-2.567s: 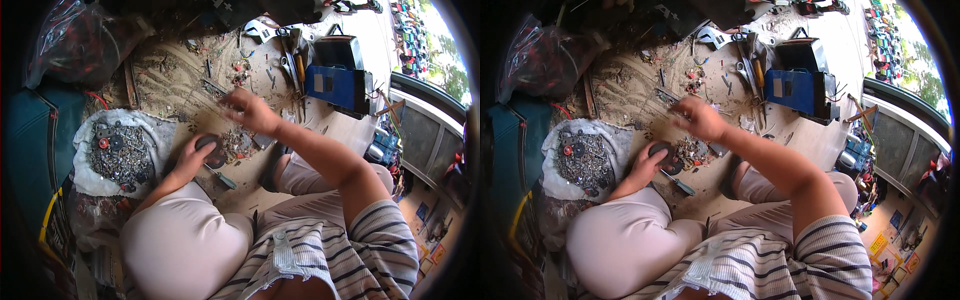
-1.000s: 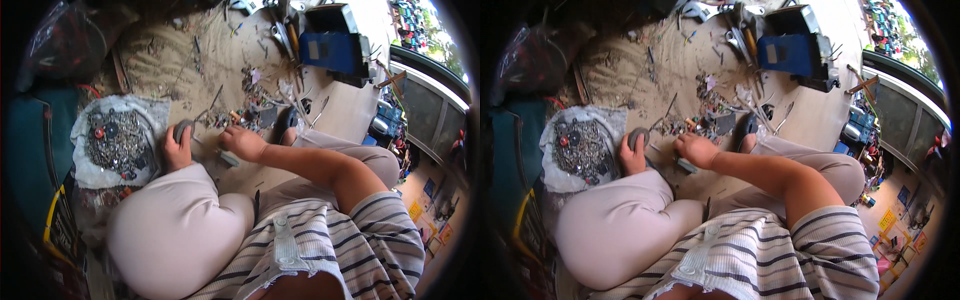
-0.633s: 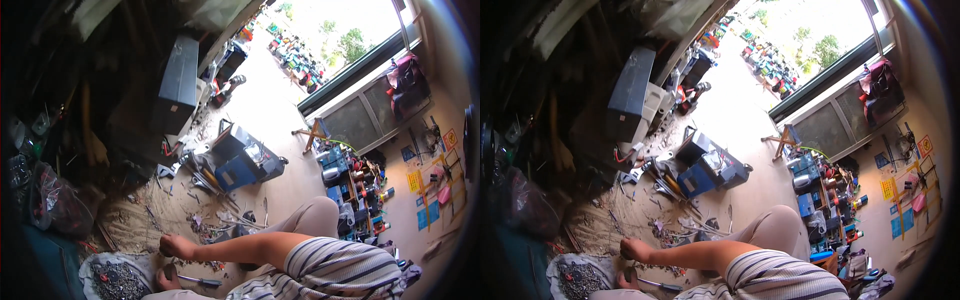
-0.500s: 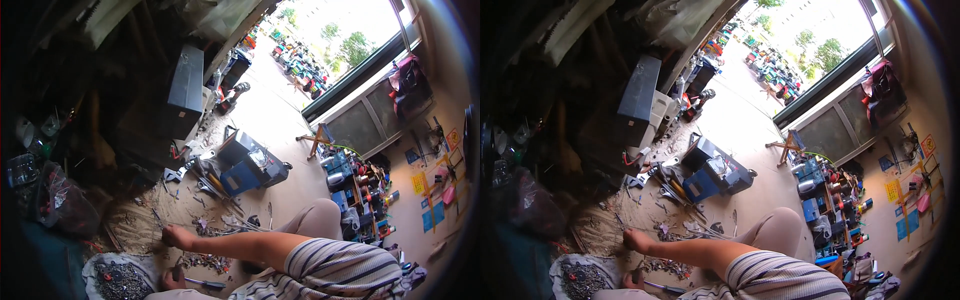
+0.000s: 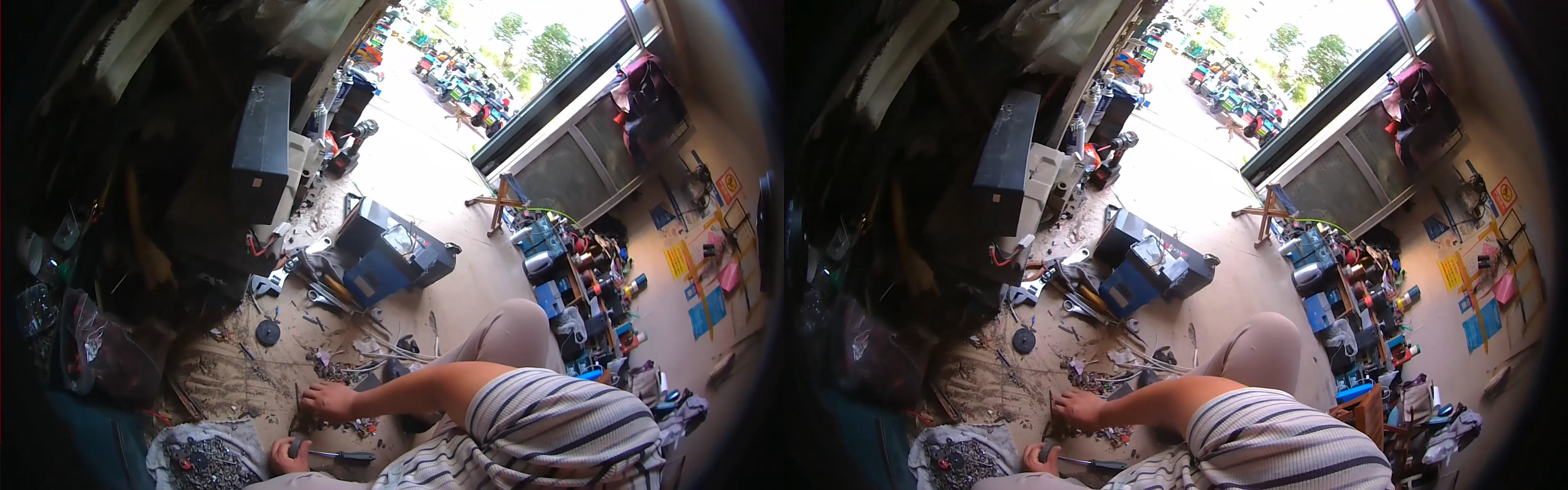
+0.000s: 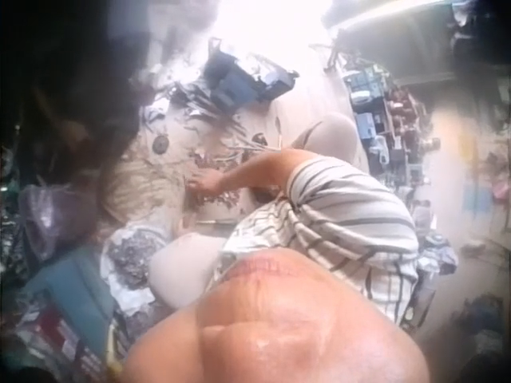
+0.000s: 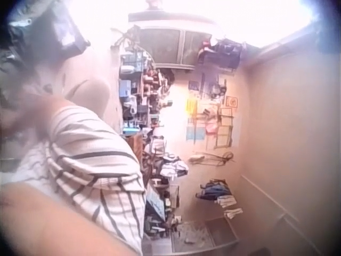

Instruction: The person sorts through small electronic components and hardware on a floor workspace, picking up and rotating a circular gear-like part and a circuit board module.

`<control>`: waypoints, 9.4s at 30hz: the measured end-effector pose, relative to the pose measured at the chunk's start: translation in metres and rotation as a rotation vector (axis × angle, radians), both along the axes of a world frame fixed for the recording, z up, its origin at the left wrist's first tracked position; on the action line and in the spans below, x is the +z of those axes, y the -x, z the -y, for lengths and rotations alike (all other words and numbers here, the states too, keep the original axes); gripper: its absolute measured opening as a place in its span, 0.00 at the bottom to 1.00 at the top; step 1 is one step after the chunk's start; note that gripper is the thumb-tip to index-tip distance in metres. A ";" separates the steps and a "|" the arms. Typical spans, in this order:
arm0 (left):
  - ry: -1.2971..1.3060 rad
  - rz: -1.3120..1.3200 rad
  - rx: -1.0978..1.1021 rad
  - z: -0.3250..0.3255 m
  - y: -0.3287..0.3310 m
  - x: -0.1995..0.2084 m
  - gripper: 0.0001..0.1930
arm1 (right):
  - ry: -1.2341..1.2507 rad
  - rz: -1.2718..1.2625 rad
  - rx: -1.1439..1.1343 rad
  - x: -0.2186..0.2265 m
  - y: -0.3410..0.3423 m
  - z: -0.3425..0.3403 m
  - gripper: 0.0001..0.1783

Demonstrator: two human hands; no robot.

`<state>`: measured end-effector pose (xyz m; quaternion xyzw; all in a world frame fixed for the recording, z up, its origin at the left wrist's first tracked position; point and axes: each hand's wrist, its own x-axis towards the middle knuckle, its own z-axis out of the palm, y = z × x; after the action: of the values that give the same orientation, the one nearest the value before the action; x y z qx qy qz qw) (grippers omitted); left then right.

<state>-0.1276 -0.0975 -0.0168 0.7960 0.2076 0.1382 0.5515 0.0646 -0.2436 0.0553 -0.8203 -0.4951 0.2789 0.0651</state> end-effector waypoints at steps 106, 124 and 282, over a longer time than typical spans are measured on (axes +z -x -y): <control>-0.284 -0.113 -0.123 -0.036 -0.022 0.016 0.07 | -0.511 0.181 -0.196 -0.041 -0.086 -0.217 0.16; 1.089 -0.044 0.467 -0.050 -0.030 0.016 0.24 | -0.462 -0.522 -0.380 0.011 0.001 -0.099 0.18; -0.196 -0.284 -0.177 -0.014 -0.022 0.023 0.11 | -0.391 -0.290 -0.702 -0.006 -0.041 -0.100 0.15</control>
<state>-0.1059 -0.0832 0.0061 0.8724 0.1981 -0.0049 0.4468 0.1055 -0.1432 0.0496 -0.8637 -0.2150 0.2532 0.3792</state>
